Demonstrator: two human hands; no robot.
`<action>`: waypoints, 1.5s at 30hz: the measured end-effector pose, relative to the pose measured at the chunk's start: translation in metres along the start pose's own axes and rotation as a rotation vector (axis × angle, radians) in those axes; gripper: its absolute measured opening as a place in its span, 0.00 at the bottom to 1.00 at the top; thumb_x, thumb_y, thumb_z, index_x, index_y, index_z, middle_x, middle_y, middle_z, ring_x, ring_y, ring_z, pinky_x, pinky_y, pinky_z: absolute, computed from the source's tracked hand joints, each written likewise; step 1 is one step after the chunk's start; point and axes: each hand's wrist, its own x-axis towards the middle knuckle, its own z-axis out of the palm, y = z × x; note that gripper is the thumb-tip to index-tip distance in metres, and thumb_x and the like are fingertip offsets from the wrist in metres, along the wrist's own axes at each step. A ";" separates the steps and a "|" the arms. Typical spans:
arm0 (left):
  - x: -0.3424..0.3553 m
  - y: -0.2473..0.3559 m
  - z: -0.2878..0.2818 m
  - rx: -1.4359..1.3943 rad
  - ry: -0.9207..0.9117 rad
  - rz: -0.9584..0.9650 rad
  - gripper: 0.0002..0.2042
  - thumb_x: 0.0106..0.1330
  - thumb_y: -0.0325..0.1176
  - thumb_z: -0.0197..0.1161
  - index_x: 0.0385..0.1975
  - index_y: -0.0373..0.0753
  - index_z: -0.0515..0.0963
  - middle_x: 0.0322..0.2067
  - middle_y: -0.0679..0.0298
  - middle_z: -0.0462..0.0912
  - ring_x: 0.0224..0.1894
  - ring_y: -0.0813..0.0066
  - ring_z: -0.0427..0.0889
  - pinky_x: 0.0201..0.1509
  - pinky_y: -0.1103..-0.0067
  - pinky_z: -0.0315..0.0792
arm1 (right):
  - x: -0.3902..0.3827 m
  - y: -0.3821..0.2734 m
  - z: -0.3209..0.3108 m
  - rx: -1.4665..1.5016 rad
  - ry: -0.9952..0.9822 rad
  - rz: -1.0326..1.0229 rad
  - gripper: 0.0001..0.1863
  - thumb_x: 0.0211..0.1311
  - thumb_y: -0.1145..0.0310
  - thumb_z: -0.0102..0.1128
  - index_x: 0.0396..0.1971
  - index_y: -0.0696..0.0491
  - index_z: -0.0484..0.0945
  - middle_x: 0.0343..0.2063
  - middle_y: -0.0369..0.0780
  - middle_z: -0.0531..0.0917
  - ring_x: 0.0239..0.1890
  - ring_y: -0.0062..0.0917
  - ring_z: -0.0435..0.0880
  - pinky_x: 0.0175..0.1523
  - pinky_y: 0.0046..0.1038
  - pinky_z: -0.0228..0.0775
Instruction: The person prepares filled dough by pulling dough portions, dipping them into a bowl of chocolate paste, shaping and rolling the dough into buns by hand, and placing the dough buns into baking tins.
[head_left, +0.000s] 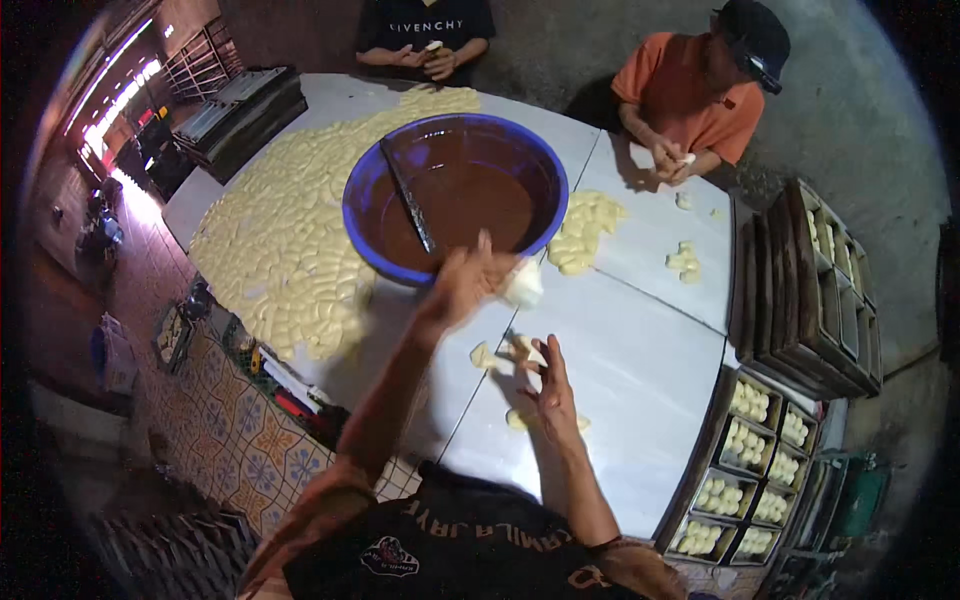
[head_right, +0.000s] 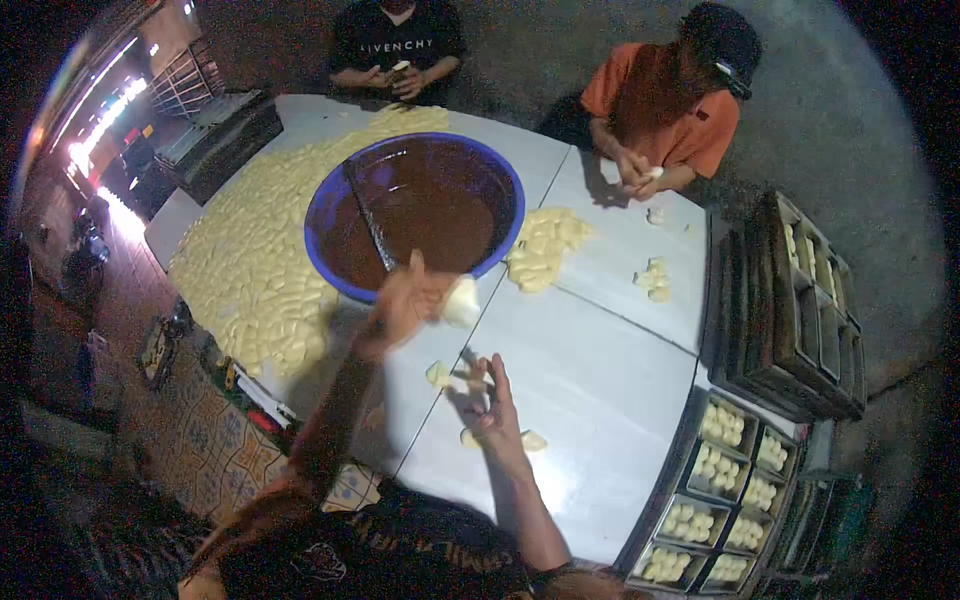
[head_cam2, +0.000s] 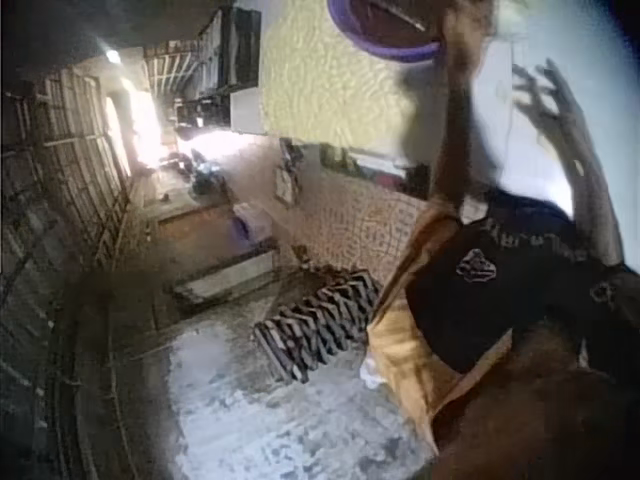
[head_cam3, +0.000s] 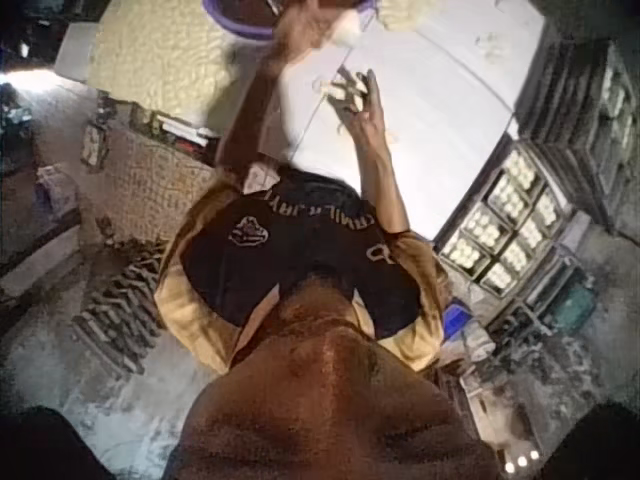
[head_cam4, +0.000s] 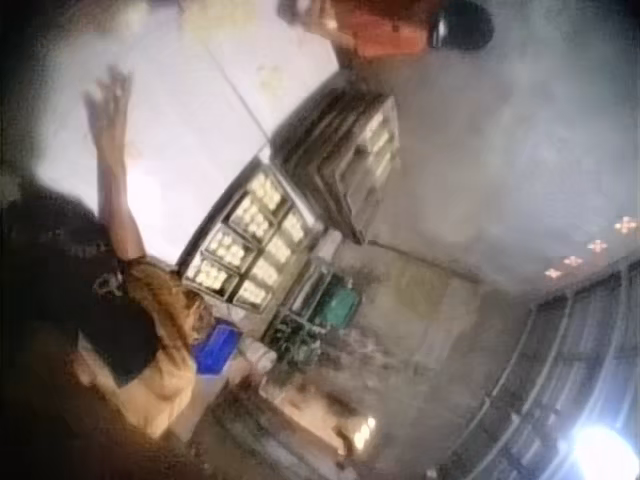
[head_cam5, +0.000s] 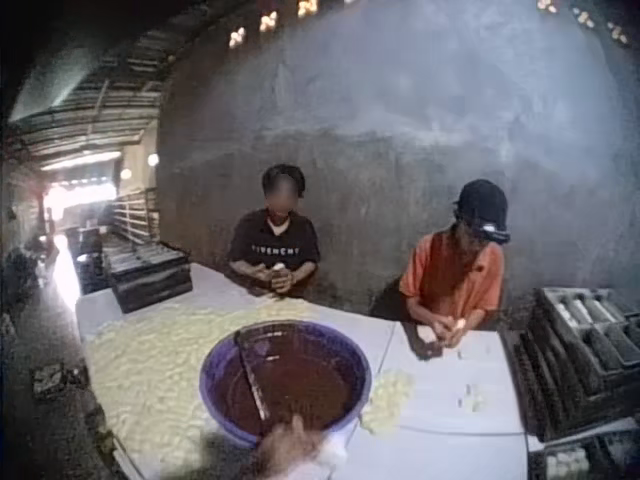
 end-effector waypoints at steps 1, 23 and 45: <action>0.029 0.012 -0.013 0.296 0.327 -0.083 0.36 0.73 0.58 0.39 0.38 0.24 0.80 0.30 0.54 0.84 0.32 0.69 0.84 0.39 0.73 0.76 | 0.002 0.005 0.005 0.051 0.014 -0.020 0.60 0.48 0.32 0.62 0.71 0.50 0.42 0.67 0.44 0.54 0.57 0.31 0.67 0.56 0.35 0.68; -0.080 -0.072 0.087 0.550 0.458 0.126 0.31 0.59 0.16 0.58 0.64 0.30 0.58 0.45 0.52 0.78 0.47 0.68 0.81 0.49 0.77 0.76 | 0.008 0.010 0.010 0.052 0.455 0.219 0.14 0.68 0.67 0.55 0.45 0.60 0.79 0.33 0.38 0.80 0.31 0.17 0.78 0.35 0.18 0.72; -0.141 -0.092 0.107 0.078 0.057 -0.159 0.14 0.64 0.22 0.61 0.49 0.26 0.75 0.41 0.58 0.80 0.45 0.69 0.82 0.49 0.79 0.80 | -0.060 -0.027 -0.016 -0.357 0.352 -0.190 0.05 0.58 0.76 0.62 0.32 0.62 0.82 0.35 0.38 0.77 0.39 0.21 0.76 0.42 0.21 0.68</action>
